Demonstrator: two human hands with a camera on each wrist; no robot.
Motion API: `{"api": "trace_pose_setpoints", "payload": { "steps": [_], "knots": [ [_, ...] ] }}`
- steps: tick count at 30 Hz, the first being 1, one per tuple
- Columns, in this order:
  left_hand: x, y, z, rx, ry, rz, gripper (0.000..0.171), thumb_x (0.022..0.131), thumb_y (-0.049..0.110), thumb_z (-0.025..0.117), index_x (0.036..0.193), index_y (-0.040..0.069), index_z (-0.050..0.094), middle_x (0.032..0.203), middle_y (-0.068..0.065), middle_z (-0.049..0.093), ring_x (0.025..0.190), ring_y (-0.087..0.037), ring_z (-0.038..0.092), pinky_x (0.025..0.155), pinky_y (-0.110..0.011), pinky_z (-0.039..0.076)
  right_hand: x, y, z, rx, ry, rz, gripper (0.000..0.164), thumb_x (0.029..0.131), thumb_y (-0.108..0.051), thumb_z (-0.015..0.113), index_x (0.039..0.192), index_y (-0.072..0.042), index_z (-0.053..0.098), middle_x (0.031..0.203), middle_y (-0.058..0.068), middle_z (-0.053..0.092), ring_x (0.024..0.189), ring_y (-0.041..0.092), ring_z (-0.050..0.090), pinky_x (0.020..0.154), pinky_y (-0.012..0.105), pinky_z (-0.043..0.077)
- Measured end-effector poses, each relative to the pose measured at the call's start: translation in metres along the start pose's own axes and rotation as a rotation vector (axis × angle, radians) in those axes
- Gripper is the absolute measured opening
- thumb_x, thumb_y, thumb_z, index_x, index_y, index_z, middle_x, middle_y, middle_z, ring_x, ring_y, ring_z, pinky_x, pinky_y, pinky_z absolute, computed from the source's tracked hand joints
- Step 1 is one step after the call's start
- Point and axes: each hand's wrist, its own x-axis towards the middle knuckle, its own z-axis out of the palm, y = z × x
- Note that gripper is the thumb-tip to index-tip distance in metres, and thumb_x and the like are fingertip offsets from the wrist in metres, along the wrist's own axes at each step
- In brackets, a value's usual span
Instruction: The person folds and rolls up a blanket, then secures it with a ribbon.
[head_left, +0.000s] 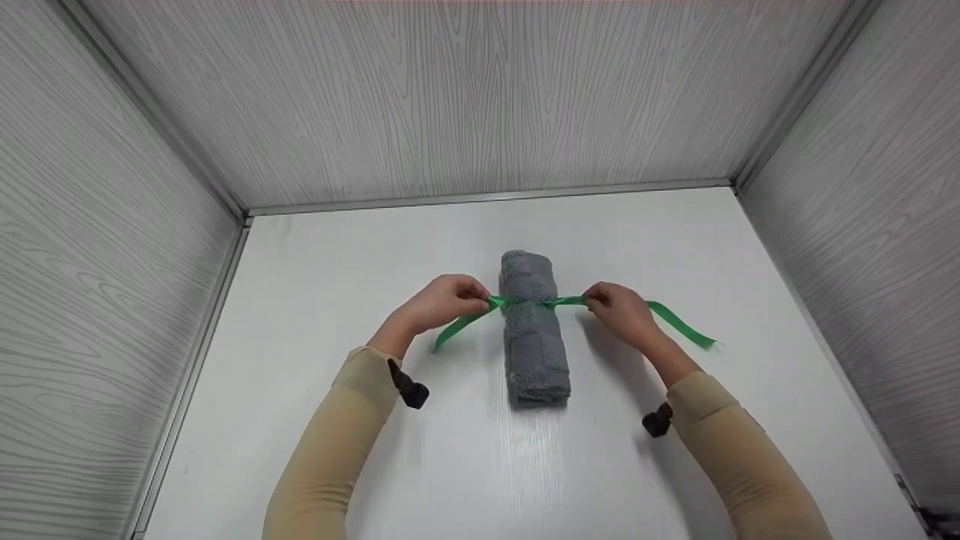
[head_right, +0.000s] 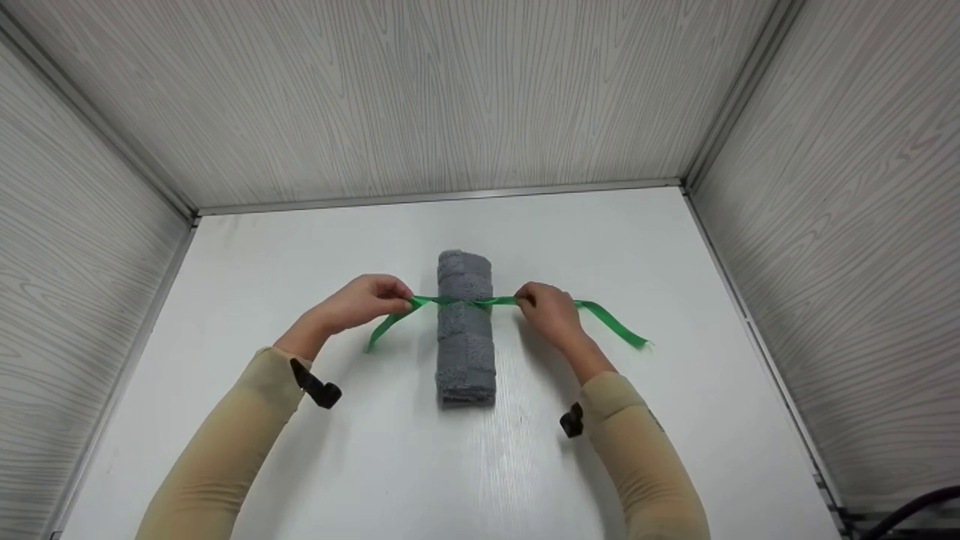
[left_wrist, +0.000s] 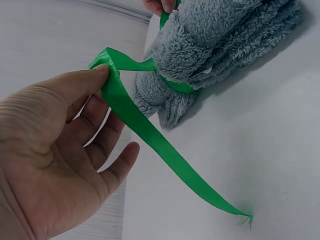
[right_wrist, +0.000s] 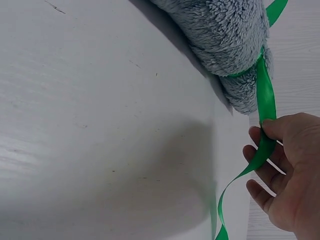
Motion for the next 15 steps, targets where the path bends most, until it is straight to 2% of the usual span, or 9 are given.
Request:
{"api": "trace_pose_setpoints", "payload": {
  "steps": [9, 11, 15],
  "knots": [
    [0.009, 0.010, 0.011, 0.016, 0.110, 0.022, 0.015, 0.100, 0.022, 0.070, 0.109, 0.011, 0.072, 0.106, -0.003, 0.069, 0.099, -0.019, 0.064, 0.091, -0.037, 0.054, -0.004, 0.002, -0.004, -0.026, -0.026, -0.011, 0.020, 0.104, -0.019, 0.062, 0.116, -0.007, 0.072, 0.112, 0.009, 0.071, 0.102, 0.027, 0.064, 0.090, 0.048, 0.052],
    [0.011, 0.013, 0.014, 0.013, 0.129, 0.030, 0.018, 0.100, 0.022, 0.070, 0.114, 0.010, 0.070, 0.107, -0.003, 0.067, 0.100, -0.019, 0.063, 0.091, -0.037, 0.053, -0.004, 0.003, -0.005, -0.034, -0.038, -0.015, 0.020, 0.103, -0.020, 0.063, 0.116, -0.008, 0.073, 0.112, 0.008, 0.071, 0.102, 0.026, 0.064, 0.090, 0.048, 0.052],
    [0.015, 0.016, 0.018, 0.034, 0.128, 0.056, 0.036, 0.104, 0.023, 0.063, 0.136, 0.007, 0.062, 0.108, -0.004, 0.064, 0.097, -0.020, 0.059, 0.089, -0.039, 0.051, -0.006, 0.006, -0.008, -0.058, -0.065, -0.027, 0.021, 0.103, -0.019, 0.063, 0.117, -0.007, 0.073, 0.112, 0.009, 0.071, 0.103, 0.027, 0.064, 0.091, 0.049, 0.052]
  ]
}}
